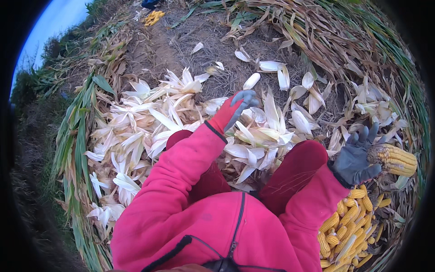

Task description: The person shucks corn cobs by hand, removing husks and silk from each cob. They place the cleaned cobs into a growing pile and discard the husks on the ground.

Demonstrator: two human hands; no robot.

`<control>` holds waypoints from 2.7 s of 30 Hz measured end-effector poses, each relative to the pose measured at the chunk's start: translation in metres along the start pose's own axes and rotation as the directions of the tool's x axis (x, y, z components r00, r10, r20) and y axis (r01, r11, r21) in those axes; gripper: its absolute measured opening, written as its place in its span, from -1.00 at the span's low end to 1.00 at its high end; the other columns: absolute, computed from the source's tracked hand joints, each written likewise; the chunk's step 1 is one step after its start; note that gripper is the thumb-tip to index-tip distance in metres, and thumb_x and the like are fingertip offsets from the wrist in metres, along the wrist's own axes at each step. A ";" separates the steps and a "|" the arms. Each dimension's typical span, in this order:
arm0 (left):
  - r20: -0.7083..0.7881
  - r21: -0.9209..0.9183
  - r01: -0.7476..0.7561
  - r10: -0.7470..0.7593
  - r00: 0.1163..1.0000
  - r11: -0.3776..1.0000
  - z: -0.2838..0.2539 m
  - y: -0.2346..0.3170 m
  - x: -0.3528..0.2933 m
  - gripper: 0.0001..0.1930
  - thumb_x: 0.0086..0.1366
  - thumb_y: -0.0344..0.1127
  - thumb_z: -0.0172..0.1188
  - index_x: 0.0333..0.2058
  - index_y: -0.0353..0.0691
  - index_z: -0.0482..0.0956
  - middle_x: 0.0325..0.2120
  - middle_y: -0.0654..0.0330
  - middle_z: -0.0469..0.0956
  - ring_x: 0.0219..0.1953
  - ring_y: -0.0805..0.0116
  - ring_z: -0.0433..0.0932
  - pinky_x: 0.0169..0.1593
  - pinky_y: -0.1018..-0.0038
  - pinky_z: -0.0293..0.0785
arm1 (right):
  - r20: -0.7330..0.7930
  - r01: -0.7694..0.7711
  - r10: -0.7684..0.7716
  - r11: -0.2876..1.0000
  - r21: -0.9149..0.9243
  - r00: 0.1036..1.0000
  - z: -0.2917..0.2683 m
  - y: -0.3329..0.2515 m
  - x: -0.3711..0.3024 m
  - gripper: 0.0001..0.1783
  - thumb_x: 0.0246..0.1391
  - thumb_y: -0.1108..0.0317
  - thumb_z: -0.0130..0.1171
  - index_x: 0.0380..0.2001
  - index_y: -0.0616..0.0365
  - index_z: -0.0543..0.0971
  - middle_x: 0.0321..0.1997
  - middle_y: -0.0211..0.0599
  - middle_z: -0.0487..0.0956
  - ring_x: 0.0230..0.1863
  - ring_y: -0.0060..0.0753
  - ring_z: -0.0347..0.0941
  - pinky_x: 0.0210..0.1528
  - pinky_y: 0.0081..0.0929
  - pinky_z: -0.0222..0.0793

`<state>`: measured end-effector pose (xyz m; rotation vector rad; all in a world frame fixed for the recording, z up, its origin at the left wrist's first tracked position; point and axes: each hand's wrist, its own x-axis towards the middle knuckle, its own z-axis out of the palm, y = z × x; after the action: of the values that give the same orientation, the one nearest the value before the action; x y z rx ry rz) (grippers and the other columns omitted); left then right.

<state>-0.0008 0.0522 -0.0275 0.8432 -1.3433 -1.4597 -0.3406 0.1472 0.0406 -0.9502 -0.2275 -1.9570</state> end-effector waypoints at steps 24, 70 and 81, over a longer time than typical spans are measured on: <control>0.059 0.822 0.030 -0.137 0.989 0.568 -0.043 0.018 0.048 -0.47 0.09 -0.07 0.24 0.01 -0.19 0.41 -0.32 0.12 0.59 -0.24 0.32 0.59 -0.18 0.43 0.47 | -0.554 -0.644 0.505 0.761 -0.076 0.662 -0.052 0.077 -0.048 -0.35 0.18 0.06 -0.06 0.21 0.24 0.18 0.06 -0.14 0.47 -0.07 -0.40 0.51 -0.15 -0.50 0.53; -0.316 0.595 0.741 -0.757 0.572 0.312 -0.125 -0.184 -0.044 -0.55 0.14 0.11 0.12 -0.21 -0.16 0.55 -0.37 0.15 0.57 -0.31 0.37 0.53 -0.25 0.38 0.41 | -0.421 -0.634 0.680 0.726 0.267 0.600 -0.013 0.011 -0.057 -0.46 0.26 0.12 -0.19 0.13 0.36 0.23 -0.10 0.00 0.54 -0.23 -0.27 0.58 -0.28 -0.48 0.52; -0.449 0.579 0.313 -0.026 0.893 0.752 -0.137 -0.194 0.108 -0.71 0.16 -0.14 0.21 -0.31 -0.27 0.57 -0.45 0.20 0.60 -0.42 0.46 0.55 -0.24 0.53 0.45 | -0.403 -0.712 0.794 0.596 0.371 0.455 -0.025 0.031 -0.041 -0.49 0.25 0.15 -0.15 0.09 0.36 0.27 -0.15 0.00 0.54 -0.28 -0.28 0.57 -0.30 -0.49 0.49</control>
<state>0.0568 -0.1042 -0.2284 1.6688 -1.4610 -0.8419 -0.3176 0.1442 -0.0112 -0.2478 0.3439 -1.2272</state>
